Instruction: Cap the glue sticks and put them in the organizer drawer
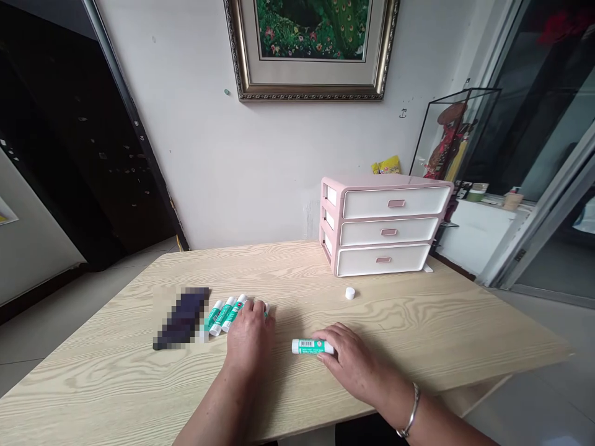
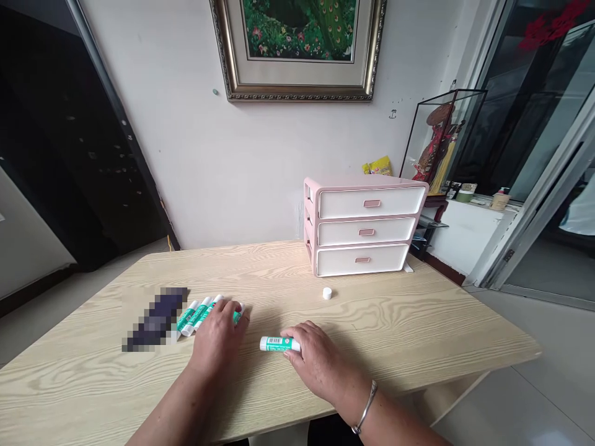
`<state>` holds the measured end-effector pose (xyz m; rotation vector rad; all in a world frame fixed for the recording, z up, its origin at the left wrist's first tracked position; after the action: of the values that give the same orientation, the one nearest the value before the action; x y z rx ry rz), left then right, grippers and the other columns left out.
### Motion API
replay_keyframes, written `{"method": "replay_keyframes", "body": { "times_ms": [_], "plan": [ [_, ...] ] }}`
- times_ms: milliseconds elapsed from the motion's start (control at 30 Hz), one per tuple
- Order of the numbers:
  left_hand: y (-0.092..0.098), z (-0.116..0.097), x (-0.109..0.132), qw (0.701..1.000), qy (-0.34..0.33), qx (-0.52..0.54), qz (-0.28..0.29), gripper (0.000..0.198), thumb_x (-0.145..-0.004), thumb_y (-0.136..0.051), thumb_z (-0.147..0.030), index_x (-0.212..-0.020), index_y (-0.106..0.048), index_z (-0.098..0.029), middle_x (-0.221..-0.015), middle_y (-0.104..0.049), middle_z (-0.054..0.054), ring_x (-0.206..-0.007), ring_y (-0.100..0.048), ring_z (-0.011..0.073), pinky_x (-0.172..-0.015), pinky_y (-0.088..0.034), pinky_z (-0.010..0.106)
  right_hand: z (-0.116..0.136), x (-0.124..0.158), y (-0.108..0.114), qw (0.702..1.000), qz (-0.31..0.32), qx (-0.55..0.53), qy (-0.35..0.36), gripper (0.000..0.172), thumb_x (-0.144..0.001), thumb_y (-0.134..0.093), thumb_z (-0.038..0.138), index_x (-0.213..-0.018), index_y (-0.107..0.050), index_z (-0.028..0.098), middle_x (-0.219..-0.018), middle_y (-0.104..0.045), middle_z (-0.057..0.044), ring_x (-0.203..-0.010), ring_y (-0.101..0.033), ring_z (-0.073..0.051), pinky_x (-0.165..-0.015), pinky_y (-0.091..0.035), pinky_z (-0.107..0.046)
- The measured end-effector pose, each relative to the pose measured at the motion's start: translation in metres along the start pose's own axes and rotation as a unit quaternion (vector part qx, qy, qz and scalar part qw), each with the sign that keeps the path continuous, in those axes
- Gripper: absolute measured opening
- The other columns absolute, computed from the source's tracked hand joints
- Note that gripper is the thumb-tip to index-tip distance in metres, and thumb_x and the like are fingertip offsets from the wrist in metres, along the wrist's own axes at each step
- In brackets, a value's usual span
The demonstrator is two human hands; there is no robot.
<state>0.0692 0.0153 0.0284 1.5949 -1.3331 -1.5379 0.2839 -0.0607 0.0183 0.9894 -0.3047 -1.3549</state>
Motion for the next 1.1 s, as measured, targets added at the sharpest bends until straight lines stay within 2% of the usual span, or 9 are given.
{"method": "replay_keyframes", "body": {
  "times_ms": [100, 200, 267, 400, 567, 767, 833, 933, 1100],
  "plan": [
    [0.0, -0.011, 0.008, 0.984, -0.11, 0.137, 0.003, 0.032, -0.089, -0.053, -0.028, -0.117, -0.065, -0.02, -0.116, -0.066, 0.011, -0.111, -0.063, 0.0259, -0.095, -0.049, 0.037, 0.003, -0.012, 0.004, 0.999, -0.015, -0.024, -0.031, 0.036, -0.079, -0.07, 0.008, -0.111, -0.068, 0.023, -0.11, -0.071, -0.005, -0.104, -0.064, -0.024, -0.094, -0.048, -0.038],
    [-0.005, -0.026, 0.019, 0.945, -0.209, 0.238, 0.086, 0.061, -0.081, -0.057, -0.019, -0.142, -0.048, -0.023, -0.131, -0.062, 0.011, -0.119, -0.06, 0.026, -0.102, -0.047, 0.04, 0.006, -0.022, 0.002, 0.997, -0.026, -0.06, -0.039, 0.037, -0.078, -0.071, 0.012, -0.113, -0.068, 0.023, -0.109, -0.072, -0.005, -0.1, -0.066, -0.022, -0.091, -0.049, -0.036],
    [-0.008, -0.034, 0.024, 0.919, -0.23, 0.284, 0.145, 0.07, -0.082, -0.054, -0.015, -0.149, -0.037, -0.025, -0.13, -0.064, 0.009, -0.116, -0.062, 0.0243, -0.099, -0.048, 0.038, 0.003, -0.028, -0.003, 0.994, -0.027, -0.093, -0.046, 0.034, -0.078, -0.072, 0.017, -0.111, -0.068, 0.023, -0.102, -0.073, -0.004, -0.092, -0.067, -0.02, -0.085, -0.051, -0.033],
    [-0.012, -0.035, 0.022, 0.899, -0.206, 0.34, 0.181, 0.055, -0.091, -0.046, -0.019, -0.145, -0.04, -0.025, -0.132, -0.063, 0.01, -0.121, -0.059, 0.024, -0.102, -0.045, 0.037, -0.019, -0.036, -0.004, 0.995, -0.062, -0.08, -0.025, 0.023, -0.09, -0.063, 0.029, -0.112, -0.067, 0.023, -0.102, -0.072, -0.004, -0.091, -0.066, -0.019, -0.083, -0.051, -0.031],
    [-0.017, -0.02, 0.013, 0.893, -0.097, 0.394, 0.193, 0.039, -0.097, -0.043, -0.036, -0.132, -0.048, -0.02, -0.112, -0.066, 0.01, -0.102, -0.062, 0.0233, -0.094, -0.046, 0.038, -0.069, -0.046, 0.025, 0.973, -0.181, 0.126, -0.073, 0.03, -0.097, -0.051, 0.025, -0.123, -0.064, 0.021, -0.118, -0.067, -0.011, -0.113, -0.059, -0.024, -0.103, -0.042, -0.039],
    [-0.02, -0.017, 0.012, 0.832, -0.037, 0.5, 0.236, 0.043, -0.097, -0.044, -0.047, -0.132, -0.044, -0.023, -0.086, -0.058, -0.002, -0.07, -0.053, 0.0137, -0.071, -0.045, 0.028, -0.105, -0.055, 0.039, 0.952, -0.113, 0.24, -0.153, 0.03, -0.092, -0.052, 0.014, -0.119, -0.066, 0.015, -0.11, -0.068, -0.014, -0.108, -0.06, -0.025, -0.098, -0.043, -0.034],
    [-0.017, -0.018, 0.011, 0.826, -0.017, 0.512, 0.237, 0.04, -0.095, -0.046, -0.045, -0.129, -0.045, -0.024, -0.081, -0.054, -0.004, -0.065, -0.048, 0.0121, -0.066, -0.043, 0.026, -0.102, -0.058, 0.038, 0.962, -0.099, 0.191, -0.17, 0.028, -0.09, -0.053, 0.012, -0.114, -0.067, 0.015, -0.103, -0.07, -0.012, -0.103, -0.062, -0.023, -0.093, -0.045, -0.032],
    [-0.01, -0.02, 0.011, 0.824, 0.006, 0.513, 0.241, 0.036, -0.093, -0.047, -0.04, -0.124, -0.047, -0.023, -0.076, -0.049, -0.005, -0.062, -0.044, 0.0117, -0.063, -0.039, 0.025, -0.08, -0.063, 0.031, 0.978, -0.116, 0.008, -0.174, 0.022, -0.09, -0.056, 0.02, -0.108, -0.067, 0.017, -0.095, -0.071, -0.008, -0.092, -0.065, -0.022, -0.085, -0.049, -0.032],
    [-0.002, -0.022, 0.01, 0.83, -0.001, 0.506, 0.235, 0.02, -0.09, -0.046, -0.036, -0.101, -0.055, -0.021, -0.072, -0.045, -0.006, -0.064, -0.041, 0.0121, -0.06, -0.034, 0.024, -0.021, -0.066, 0.007, 0.945, -0.119, -0.292, -0.084, 0.034, -0.088, -0.063, 0.04, -0.112, -0.066, 0.017, -0.104, -0.073, -0.009, -0.093, -0.067, -0.021, -0.085, -0.052, -0.035]
  ]
}}
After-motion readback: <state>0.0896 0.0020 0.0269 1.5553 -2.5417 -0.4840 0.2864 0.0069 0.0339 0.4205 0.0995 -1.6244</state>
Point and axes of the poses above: each hand's wrist, its own x-axis away from the middle knuckle, its own y-axis out of the back of the hand, z = x × y, the point moved 3 cm from there along -x, towards the middle knuckle
